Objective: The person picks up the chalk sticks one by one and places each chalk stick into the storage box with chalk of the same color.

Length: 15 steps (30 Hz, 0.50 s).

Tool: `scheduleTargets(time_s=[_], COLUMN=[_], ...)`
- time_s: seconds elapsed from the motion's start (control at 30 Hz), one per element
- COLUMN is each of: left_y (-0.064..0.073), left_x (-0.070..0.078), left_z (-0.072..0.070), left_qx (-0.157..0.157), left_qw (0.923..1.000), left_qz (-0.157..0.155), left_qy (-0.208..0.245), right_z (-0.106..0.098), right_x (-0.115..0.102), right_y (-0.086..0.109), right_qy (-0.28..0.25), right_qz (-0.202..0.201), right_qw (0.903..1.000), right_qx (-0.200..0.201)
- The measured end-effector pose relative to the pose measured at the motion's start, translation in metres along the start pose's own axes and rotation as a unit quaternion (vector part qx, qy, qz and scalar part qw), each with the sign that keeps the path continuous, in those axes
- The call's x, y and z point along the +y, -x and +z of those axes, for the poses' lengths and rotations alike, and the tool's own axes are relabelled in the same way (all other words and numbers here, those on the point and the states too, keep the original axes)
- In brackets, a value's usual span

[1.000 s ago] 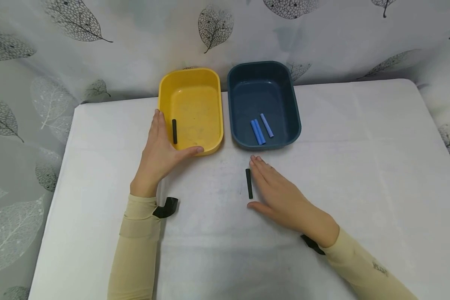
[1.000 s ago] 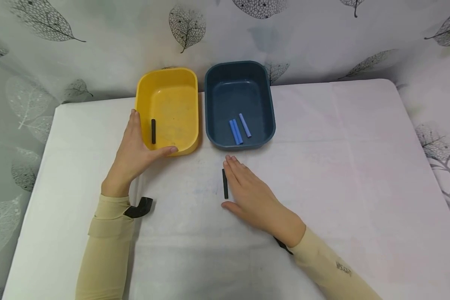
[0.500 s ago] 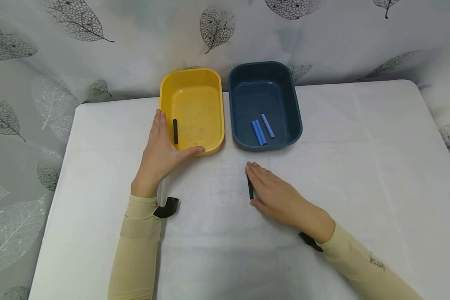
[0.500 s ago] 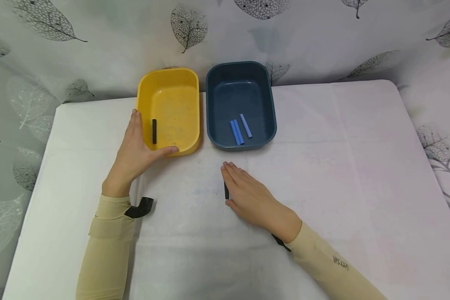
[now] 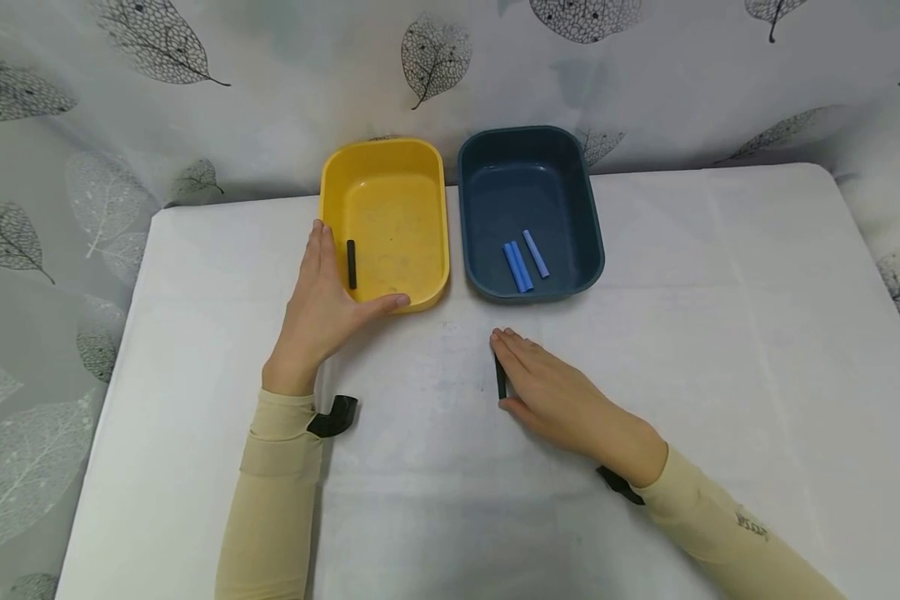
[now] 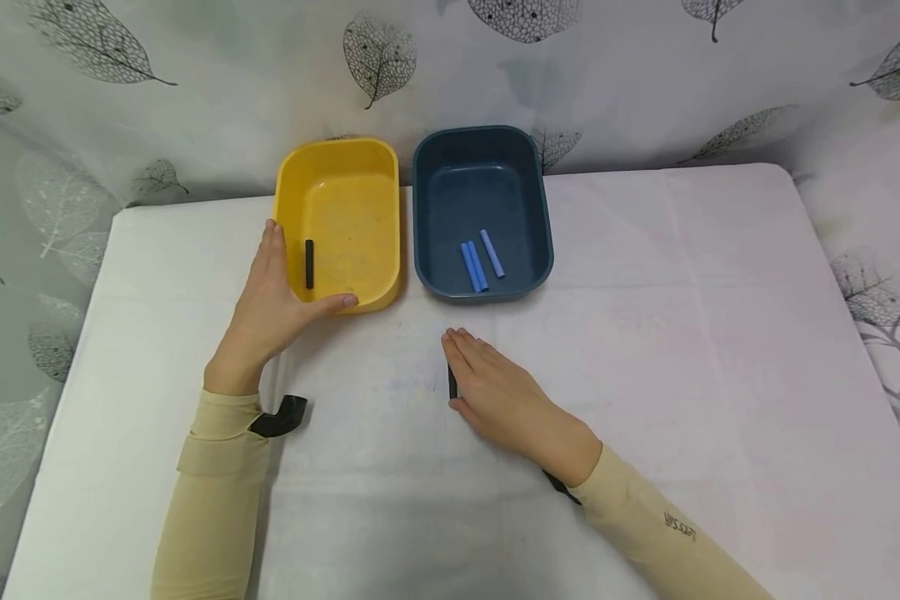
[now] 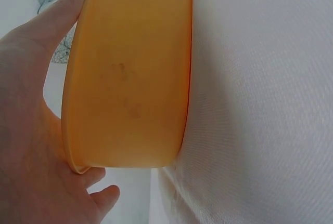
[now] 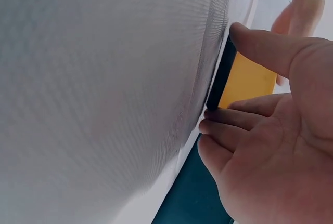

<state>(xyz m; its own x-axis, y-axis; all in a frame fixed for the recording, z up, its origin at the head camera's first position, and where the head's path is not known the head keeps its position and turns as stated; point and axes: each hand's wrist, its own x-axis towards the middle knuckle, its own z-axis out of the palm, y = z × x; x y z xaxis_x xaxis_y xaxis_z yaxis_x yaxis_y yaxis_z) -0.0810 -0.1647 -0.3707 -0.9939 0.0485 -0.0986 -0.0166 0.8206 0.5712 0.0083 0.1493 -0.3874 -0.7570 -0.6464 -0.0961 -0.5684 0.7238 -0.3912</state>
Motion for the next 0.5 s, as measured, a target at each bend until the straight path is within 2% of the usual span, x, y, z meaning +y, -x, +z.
scheduleTargets(time_s=[0.37,0.5], left_y=[0.001,0.000], left_x=[-0.001,-0.001], left_z=[0.001,0.001], left_qx=[0.004,0.007], left_qw=[1.0000,1.0000], left_qz=[-0.002,-0.001], left_qy=[0.004,0.004], right_z=[-0.002,-0.004], right_x=[-0.008,-0.011], right_y=[-0.006,-0.011], right_qy=[-0.023,-0.030], right_qz=[-0.011,-0.010], right_qw=[0.9991,0.9989], right_qx=[0.035,0.034])
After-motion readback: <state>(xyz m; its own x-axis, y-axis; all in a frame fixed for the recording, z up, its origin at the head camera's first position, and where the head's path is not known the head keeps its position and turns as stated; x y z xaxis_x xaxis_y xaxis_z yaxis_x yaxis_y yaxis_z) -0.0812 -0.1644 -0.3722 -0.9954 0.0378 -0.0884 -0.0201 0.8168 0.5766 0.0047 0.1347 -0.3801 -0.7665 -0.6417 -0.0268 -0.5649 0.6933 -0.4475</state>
